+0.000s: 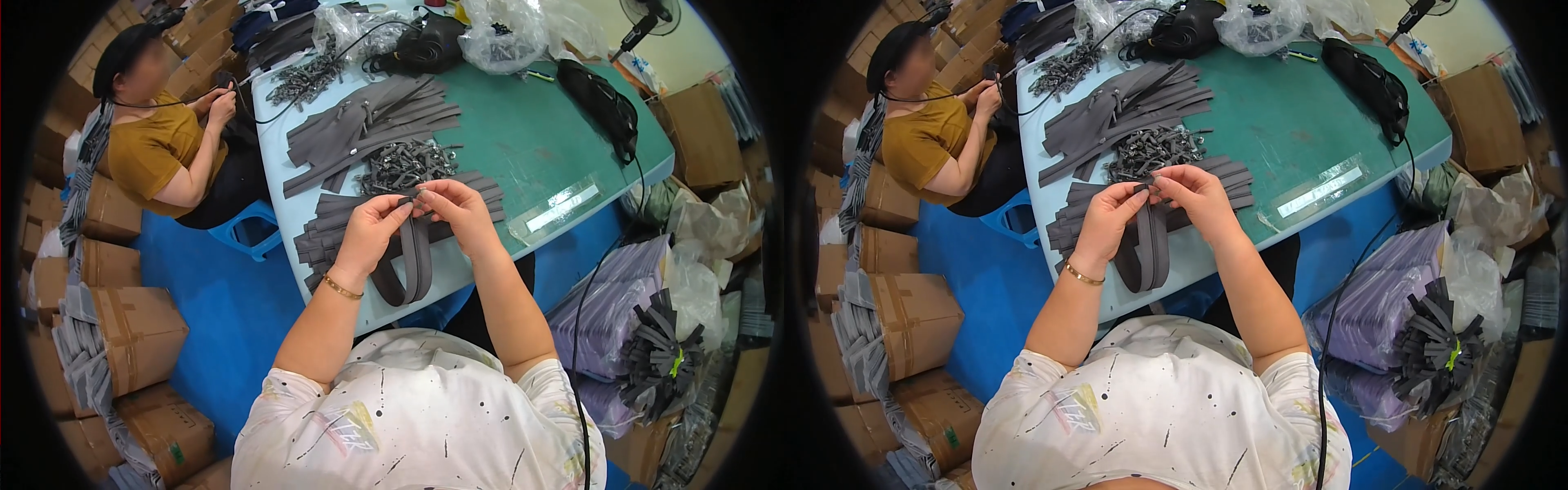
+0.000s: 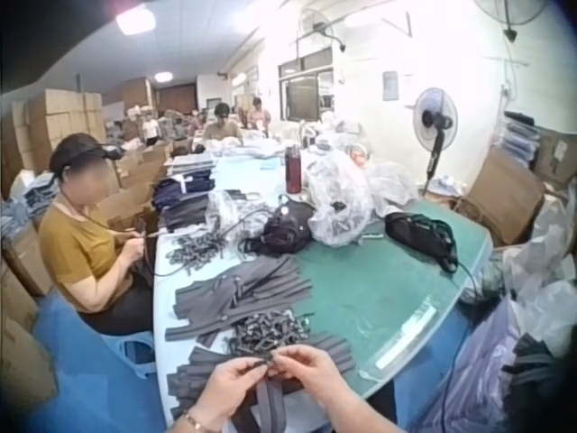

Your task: Assembling zipper sliders onto zipper tapes in a workshop.

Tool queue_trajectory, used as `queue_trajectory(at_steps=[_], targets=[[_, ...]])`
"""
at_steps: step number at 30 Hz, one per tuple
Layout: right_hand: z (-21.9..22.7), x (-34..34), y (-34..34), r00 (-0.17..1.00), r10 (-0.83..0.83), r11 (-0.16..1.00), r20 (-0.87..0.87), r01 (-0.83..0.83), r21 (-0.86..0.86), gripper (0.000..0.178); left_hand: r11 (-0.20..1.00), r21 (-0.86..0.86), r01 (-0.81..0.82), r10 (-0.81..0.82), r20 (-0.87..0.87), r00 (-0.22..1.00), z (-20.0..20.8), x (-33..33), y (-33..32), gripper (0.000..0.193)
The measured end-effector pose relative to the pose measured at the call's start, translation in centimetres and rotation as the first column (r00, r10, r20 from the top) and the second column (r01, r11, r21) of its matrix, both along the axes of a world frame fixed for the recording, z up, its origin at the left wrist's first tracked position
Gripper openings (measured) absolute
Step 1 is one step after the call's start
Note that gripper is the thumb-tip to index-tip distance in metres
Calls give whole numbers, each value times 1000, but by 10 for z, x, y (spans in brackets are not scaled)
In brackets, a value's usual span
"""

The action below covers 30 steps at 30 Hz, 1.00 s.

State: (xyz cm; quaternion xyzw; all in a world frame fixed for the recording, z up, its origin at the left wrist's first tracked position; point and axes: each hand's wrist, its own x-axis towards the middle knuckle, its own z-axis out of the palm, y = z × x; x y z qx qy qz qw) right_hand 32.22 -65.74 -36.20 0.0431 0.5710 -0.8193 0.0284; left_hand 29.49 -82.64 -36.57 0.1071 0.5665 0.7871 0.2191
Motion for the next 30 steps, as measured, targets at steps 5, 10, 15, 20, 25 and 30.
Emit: queue_trajectory(at_steps=[5, 10, 15, 20, 25, 30], targets=[[-1, 3, -1, 1000, 22, 999, -13, -23, -45, 20, 994, -82, 66, -67, -9, 998, 3, 2, -3, 17], [-4, 3, 0, 998, 50, 997, -42, -52, -58, 20, 995, -67, 77, -80, -39, 996, 3, 2, -2, 16], [1, 4, -1, 998, 65, 998, -11, -66, -16, 18, 996, -38, 79, -81, -65, 995, -3, 1, -3, 14], [3, 3, 1, 996, 79, 995, -42, -77, 66, 20, 1000, 23, -5, 7, -108, 994, -3, 4, 2, 25], [-2, 5, -3, 982, 1, 978, -191, 40, 207, 36, 994, 2, -112, 108, -287, 952, 3, 5, 5, 28], [5, 9, -9, 995, 39, 999, 95, -39, -2, 50, 993, -6, -120, 110, -347, 931, 6, 6, 4, 26]])
